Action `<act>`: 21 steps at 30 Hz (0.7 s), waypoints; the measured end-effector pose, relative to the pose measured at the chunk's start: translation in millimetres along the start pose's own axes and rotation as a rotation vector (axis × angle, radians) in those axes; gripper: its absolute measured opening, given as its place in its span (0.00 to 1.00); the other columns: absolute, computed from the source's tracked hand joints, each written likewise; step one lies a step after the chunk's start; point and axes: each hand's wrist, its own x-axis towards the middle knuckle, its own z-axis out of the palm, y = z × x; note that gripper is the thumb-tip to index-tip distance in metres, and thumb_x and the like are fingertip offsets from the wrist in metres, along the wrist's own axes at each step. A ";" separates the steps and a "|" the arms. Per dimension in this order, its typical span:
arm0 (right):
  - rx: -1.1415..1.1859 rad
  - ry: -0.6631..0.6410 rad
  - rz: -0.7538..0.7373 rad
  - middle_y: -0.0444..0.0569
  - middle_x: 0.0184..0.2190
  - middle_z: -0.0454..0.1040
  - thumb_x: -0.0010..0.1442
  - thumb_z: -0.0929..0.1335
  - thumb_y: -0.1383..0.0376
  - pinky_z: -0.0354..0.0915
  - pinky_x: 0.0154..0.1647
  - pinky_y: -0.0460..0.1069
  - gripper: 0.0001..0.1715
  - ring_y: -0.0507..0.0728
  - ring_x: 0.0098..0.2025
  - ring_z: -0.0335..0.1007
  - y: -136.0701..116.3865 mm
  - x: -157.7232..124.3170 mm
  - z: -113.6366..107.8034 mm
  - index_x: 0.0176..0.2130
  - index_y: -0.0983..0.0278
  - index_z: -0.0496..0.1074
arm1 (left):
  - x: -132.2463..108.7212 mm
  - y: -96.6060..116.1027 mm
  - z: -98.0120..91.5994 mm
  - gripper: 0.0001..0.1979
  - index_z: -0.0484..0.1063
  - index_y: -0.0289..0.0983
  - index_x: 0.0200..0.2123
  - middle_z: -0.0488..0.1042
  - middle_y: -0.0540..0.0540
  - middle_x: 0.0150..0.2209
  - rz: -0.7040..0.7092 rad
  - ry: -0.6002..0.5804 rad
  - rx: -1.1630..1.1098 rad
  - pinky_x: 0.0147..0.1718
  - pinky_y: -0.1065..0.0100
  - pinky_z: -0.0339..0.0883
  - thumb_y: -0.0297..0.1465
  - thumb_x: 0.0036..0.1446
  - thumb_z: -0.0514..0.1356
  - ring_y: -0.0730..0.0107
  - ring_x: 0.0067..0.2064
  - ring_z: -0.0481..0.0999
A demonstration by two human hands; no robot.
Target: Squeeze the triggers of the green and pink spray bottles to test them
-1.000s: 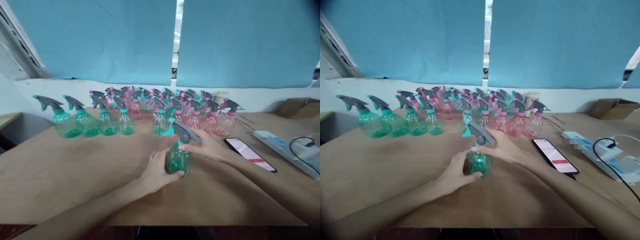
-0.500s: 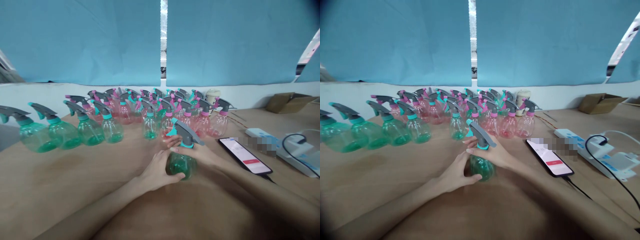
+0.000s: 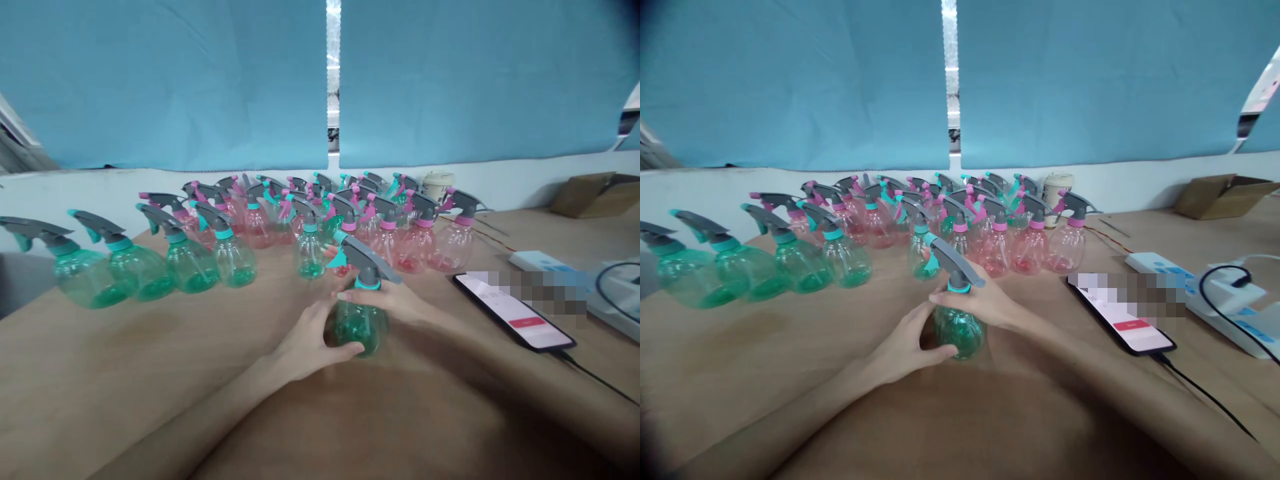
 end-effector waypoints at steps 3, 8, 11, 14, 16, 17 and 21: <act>0.137 -0.051 0.075 0.46 0.34 0.75 0.52 0.65 0.60 0.67 0.41 0.56 0.07 0.57 0.39 0.72 -1.1 2.5 0.1 0.32 0.59 0.69 | -1.0 -4.7 -0.8 0.38 0.49 0.44 0.60 0.58 0.42 0.58 -0.062 -0.006 0.041 0.53 0.49 0.53 0.47 0.49 0.60 0.48 0.58 0.55; 0.157 0.018 0.151 0.46 0.31 0.75 0.50 0.65 0.62 0.68 0.39 0.55 0.05 0.57 0.36 0.73 5.7 4.6 -2.7 0.28 0.59 0.69 | -1.5 -8.7 2.0 0.36 0.49 0.41 0.60 0.64 0.40 0.52 -0.048 0.007 0.211 0.50 0.53 0.57 0.49 0.53 0.55 0.52 0.53 0.62; 0.132 0.063 0.180 0.46 0.29 0.75 0.49 0.64 0.64 0.68 0.39 0.55 0.04 0.58 0.36 0.72 9.6 6.2 -6.2 0.26 0.60 0.70 | -3.1 -13.2 3.0 0.31 0.49 0.39 0.60 0.63 0.41 0.53 0.000 0.010 0.346 0.50 0.55 0.56 0.45 0.57 0.53 0.56 0.53 0.62; 0.079 0.094 0.176 0.46 0.29 0.75 0.49 0.64 0.65 0.67 0.40 0.55 0.05 0.58 0.37 0.72 9.4 7.5 -8.8 0.26 0.60 0.70 | -5.9 -18.3 2.8 0.26 0.52 0.39 0.59 0.62 0.40 0.54 -0.009 0.016 0.441 0.51 0.55 0.54 0.39 0.60 0.52 0.56 0.55 0.59; 0.043 0.096 0.189 0.46 0.29 0.75 0.49 0.64 0.65 0.66 0.39 0.55 0.05 0.58 0.36 0.72 8.0 8.0 -9.3 0.26 0.60 0.70 | -7.5 -20.7 2.7 0.25 0.53 0.38 0.58 0.61 0.40 0.55 -0.031 0.030 0.471 0.51 0.55 0.54 0.38 0.60 0.52 0.56 0.56 0.59; 0.027 0.095 0.197 0.46 0.30 0.76 0.49 0.64 0.65 0.66 0.39 0.55 0.06 0.58 0.36 0.72 7.4 8.1 -9.3 0.26 0.60 0.70 | -8.1 -21.4 2.9 0.25 0.54 0.37 0.58 0.61 0.39 0.55 -0.039 0.038 0.482 0.51 0.55 0.54 0.38 0.60 0.52 0.56 0.56 0.59; 0.003 0.105 0.215 0.47 0.31 0.76 0.48 0.64 0.64 0.66 0.38 0.55 0.06 0.57 0.35 0.72 7.7 8.4 -8.5 0.25 0.61 0.70 | -8.2 -22.2 4.7 0.24 0.57 0.36 0.57 0.60 0.39 0.56 -0.044 0.053 0.535 0.52 0.55 0.54 0.39 0.59 0.51 0.56 0.57 0.58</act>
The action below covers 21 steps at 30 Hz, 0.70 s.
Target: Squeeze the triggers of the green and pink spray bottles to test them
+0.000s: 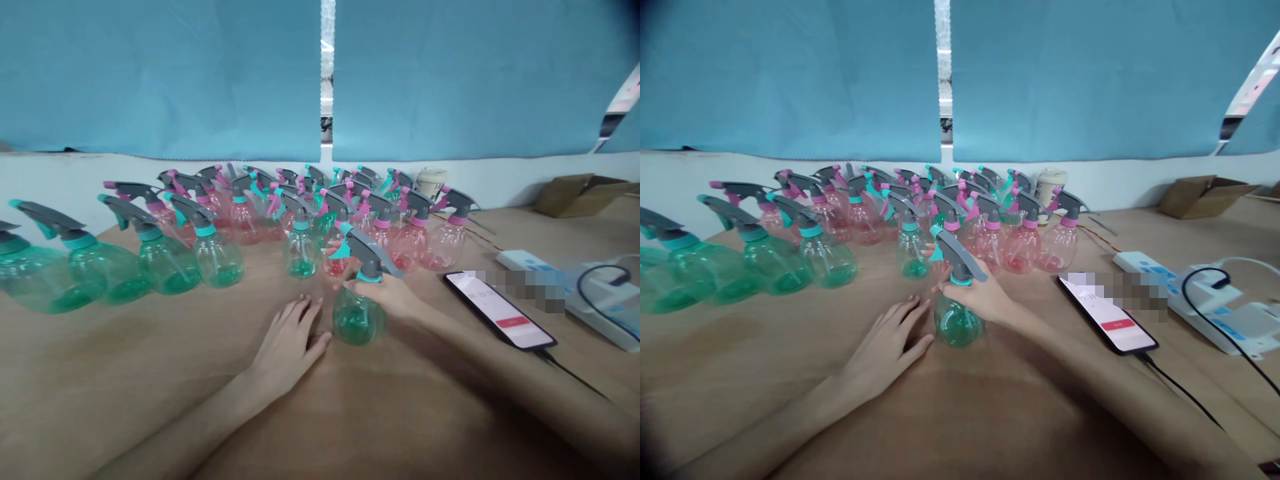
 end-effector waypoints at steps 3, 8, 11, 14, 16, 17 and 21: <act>0.021 0.003 0.002 0.47 0.30 0.76 0.48 0.64 0.64 0.66 0.38 0.55 0.05 0.57 0.34 0.72 1.3 -0.1 0.1 0.25 0.61 0.70 | 0.4 0.1 1.0 0.24 0.59 0.34 0.55 0.60 0.38 0.56 -0.015 -0.005 0.053 0.52 0.55 0.54 0.40 0.59 0.51 0.54 0.57 0.57; 0.068 -0.013 -0.018 0.45 0.29 0.74 0.48 0.64 0.64 0.66 0.39 0.53 0.05 0.57 0.36 0.72 0.3 -0.5 -1.3 0.26 0.61 0.70 | -3.5 -7.8 0.8 0.23 0.60 0.34 0.55 0.60 0.38 0.57 -0.006 -0.008 0.094 0.52 0.54 0.54 0.40 0.60 0.50 0.54 0.58 0.57; 0.146 -0.035 -0.062 0.44 0.28 0.73 0.48 0.64 0.65 0.66 0.39 0.52 0.04 0.56 0.35 0.72 2.2 1.1 -1.7 0.28 0.61 0.69 | -6.0 -15.6 -0.6 0.24 0.59 0.35 0.56 0.59 0.40 0.57 0.014 -0.011 0.090 0.53 0.55 0.53 0.41 0.61 0.49 0.56 0.58 0.57; 0.215 -0.059 -0.157 0.42 0.29 0.73 0.47 0.64 0.69 0.65 0.42 0.51 0.14 0.54 0.36 0.71 6.8 3.6 -1.5 0.38 0.61 0.68 | -6.3 -20.2 -2.4 0.24 0.59 0.35 0.56 0.59 0.41 0.58 0.038 -0.024 0.085 0.54 0.56 0.53 0.42 0.61 0.48 0.57 0.58 0.56; 0.227 -0.070 -0.184 0.42 0.29 0.72 0.47 0.63 0.71 0.64 0.43 0.51 0.20 0.53 0.36 0.71 9.0 4.6 -1.5 0.43 0.61 0.66 | -5.9 -20.7 -3.5 0.24 0.59 0.35 0.56 0.60 0.41 0.58 0.044 -0.033 0.088 0.54 0.55 0.53 0.42 0.61 0.47 0.57 0.58 0.57; 0.223 -0.073 -0.182 0.42 0.29 0.72 0.47 0.63 0.71 0.64 0.43 0.50 0.21 0.53 0.36 0.71 9.3 4.8 -1.5 0.43 0.60 0.66 | -5.6 -20.5 -3.8 0.24 0.59 0.36 0.56 0.60 0.41 0.57 0.041 -0.035 0.090 0.53 0.55 0.54 0.42 0.61 0.47 0.57 0.58 0.57; 0.189 -0.072 -0.136 0.42 0.26 0.72 0.46 0.63 0.71 0.65 0.40 0.50 0.11 0.54 0.35 0.71 5.9 4.0 -2.0 0.33 0.60 0.69 | -5.4 -18.8 -3.9 0.23 0.59 0.36 0.56 0.60 0.41 0.57 0.024 -0.043 0.096 0.52 0.54 0.55 0.41 0.61 0.48 0.57 0.58 0.57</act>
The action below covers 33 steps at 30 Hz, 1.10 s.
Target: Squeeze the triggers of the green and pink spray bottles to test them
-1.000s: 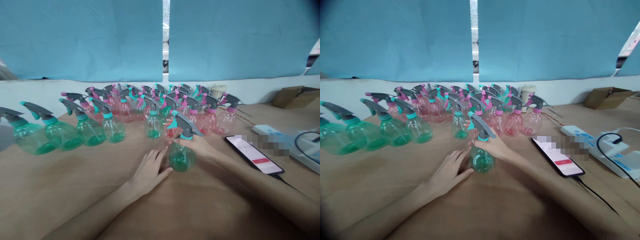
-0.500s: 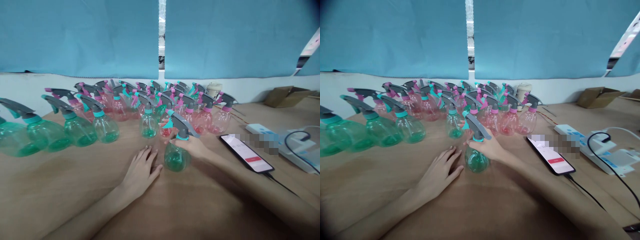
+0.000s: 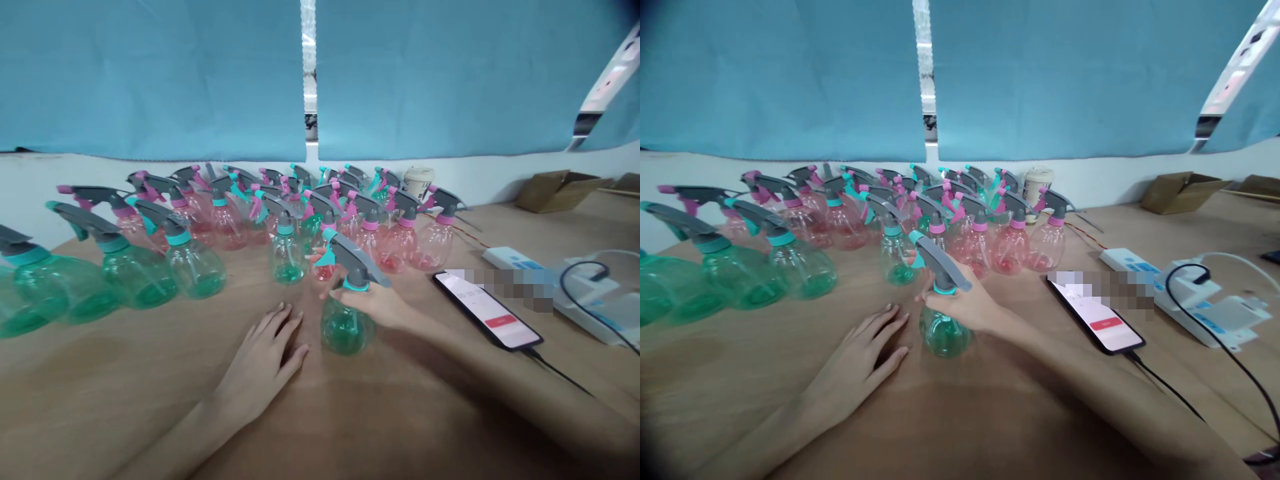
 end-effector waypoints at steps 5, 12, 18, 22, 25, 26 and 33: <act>-0.012 0.013 0.040 0.43 0.26 0.71 0.45 0.63 0.70 0.65 0.37 0.51 0.07 0.55 0.34 0.71 -3.0 -1.0 1.0 0.27 0.61 0.70 | -0.6 1.6 0.2 0.22 0.59 0.36 0.56 0.60 0.41 0.57 0.009 -0.009 -0.004 0.52 0.54 0.55 0.40 0.61 0.48 0.56 0.58 0.57; 0.035 0.000 0.058 0.43 0.26 0.71 0.45 0.63 0.71 0.64 0.38 0.50 0.07 0.54 0.34 0.70 0.4 -1.0 0.5 0.28 0.61 0.66 | -0.6 2.6 -1.3 0.22 0.60 0.36 0.55 0.60 0.41 0.57 0.000 -0.012 -0.012 0.52 0.53 0.55 0.40 0.61 0.49 0.56 0.58 0.57; 0.039 -0.025 0.030 0.42 0.27 0.72 0.47 0.63 0.70 0.64 0.40 0.51 0.06 0.54 0.34 0.70 0.1 -2.3 -1.5 0.28 0.60 0.66 | -1.4 3.2 -2.2 0.21 0.60 0.36 0.55 0.60 0.41 0.57 -0.001 -0.018 -0.010 0.52 0.54 0.55 0.39 0.61 0.49 0.56 0.58 0.57; 0.041 0.010 0.048 0.42 0.26 0.71 0.47 0.63 0.69 0.65 0.38 0.51 0.07 0.54 0.33 0.71 1.1 -3.9 -0.4 0.31 0.60 0.66 | -0.7 4.6 -3.8 0.21 0.60 0.36 0.55 0.59 0.41 0.57 -0.003 -0.026 -0.013 0.52 0.54 0.55 0.39 0.61 0.49 0.56 0.58 0.56; 0.033 0.041 0.043 0.41 0.27 0.71 0.46 0.64 0.69 0.65 0.36 0.51 0.11 0.54 0.32 0.71 0.9 -4.0 0.0 0.34 0.59 0.65 | 0.0 4.9 -4.2 0.21 0.60 0.36 0.55 0.60 0.41 0.56 -0.002 -0.029 -0.017 0.52 0.54 0.55 0.39 0.61 0.49 0.57 0.58 0.56; 0.029 0.049 0.040 0.41 0.27 0.71 0.46 0.64 0.70 0.65 0.36 0.51 0.11 0.54 0.32 0.71 1.0 -3.8 -0.1 0.34 0.59 0.65 | 0.1 4.7 -4.0 0.21 0.60 0.36 0.55 0.60 0.41 0.56 0.000 -0.029 -0.018 0.52 0.55 0.55 0.39 0.61 0.49 0.57 0.58 0.56; 0.044 0.009 0.034 0.42 0.27 0.72 0.47 0.64 0.68 0.64 0.39 0.51 0.08 0.55 0.34 0.71 3.7 -2.8 -1.5 0.32 0.60 0.66 | -1.2 3.1 -2.5 0.21 0.60 0.37 0.55 0.60 0.42 0.57 0.001 -0.023 -0.022 0.52 0.55 0.55 0.39 0.61 0.49 0.57 0.58 0.56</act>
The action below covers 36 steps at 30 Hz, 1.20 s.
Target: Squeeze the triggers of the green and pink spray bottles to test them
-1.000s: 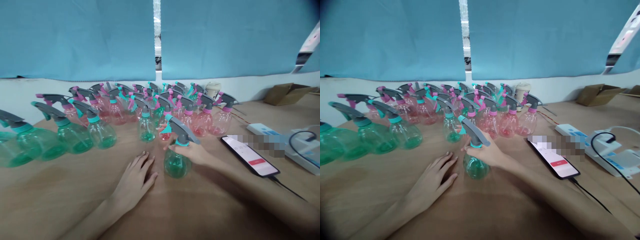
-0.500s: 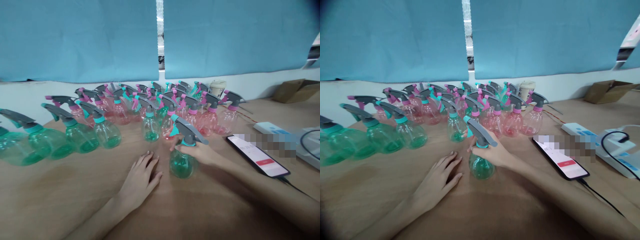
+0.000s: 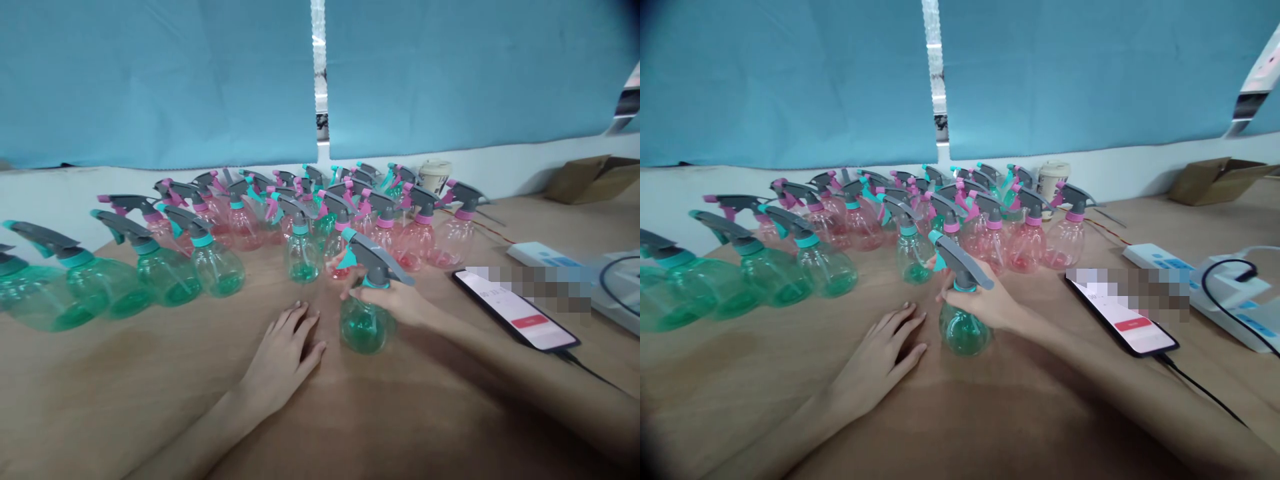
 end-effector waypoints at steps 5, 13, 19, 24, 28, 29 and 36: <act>-0.071 0.046 0.090 0.45 0.28 0.74 0.47 0.65 0.64 0.65 0.40 0.53 0.04 0.57 0.37 0.71 -4.8 -1.6 2.6 0.29 0.60 0.67 | 0.4 2.2 -2.4 0.21 0.60 0.37 0.54 0.60 0.41 0.56 0.000 0.000 0.000 0.52 0.54 0.55 0.39 0.61 0.50 0.56 0.58 0.56; -0.125 0.050 0.073 0.47 0.31 0.75 0.51 0.65 0.60 0.65 0.38 0.53 0.08 0.57 0.37 0.71 -2.9 -1.8 2.7 0.30 0.61 0.70 | 1.7 -0.5 0.1 0.21 0.60 0.36 0.55 0.60 0.40 0.56 0.011 0.019 0.006 0.52 0.54 0.55 0.39 0.61 0.50 0.56 0.58 0.56; -0.128 0.067 0.077 0.47 0.31 0.74 0.49 0.66 0.59 0.65 0.39 0.55 0.08 0.57 0.36 0.71 -4.4 -2.6 3.8 0.29 0.62 0.68 | 2.2 -0.4 0.3 0.21 0.60 0.36 0.55 0.60 0.40 0.56 0.012 0.014 0.018 0.51 0.55 0.56 0.39 0.61 0.49 0.56 0.57 0.57; -0.167 0.043 0.055 0.46 0.31 0.74 0.51 0.65 0.59 0.65 0.39 0.54 0.08 0.57 0.37 0.71 -3.2 -2.0 2.1 0.30 0.61 0.70 | 2.3 1.7 -2.4 0.20 0.61 0.36 0.54 0.61 0.40 0.55 0.011 0.017 0.012 0.51 0.55 0.56 0.38 0.62 0.49 0.56 0.57 0.57; -0.201 0.036 0.018 0.45 0.31 0.74 0.52 0.65 0.59 0.66 0.39 0.52 0.09 0.55 0.35 0.70 -0.9 -0.7 1.5 0.29 0.60 0.72 | 2.0 2.4 -2.9 0.21 0.61 0.35 0.54 0.60 0.39 0.56 0.002 0.001 0.004 0.51 0.54 0.56 0.39 0.62 0.49 0.56 0.57 0.57; -0.200 0.040 0.025 0.45 0.31 0.74 0.52 0.65 0.59 0.66 0.38 0.52 0.10 0.54 0.35 0.70 -0.9 -0.6 1.7 0.29 0.60 0.72 | 1.9 2.1 -2.3 0.21 0.61 0.35 0.54 0.60 0.39 0.56 0.004 0.004 0.004 0.52 0.55 0.55 0.39 0.62 0.49 0.56 0.57 0.57; -0.213 0.064 0.045 0.47 0.31 0.75 0.51 0.65 0.58 0.65 0.38 0.53 0.11 0.56 0.34 0.70 -3.7 -2.2 2.8 0.29 0.62 0.73 | 0.7 0.3 1.3 0.21 0.60 0.36 0.55 0.60 0.40 0.56 0.025 0.021 0.003 0.52 0.54 0.55 0.39 0.62 0.48 0.56 0.57 0.56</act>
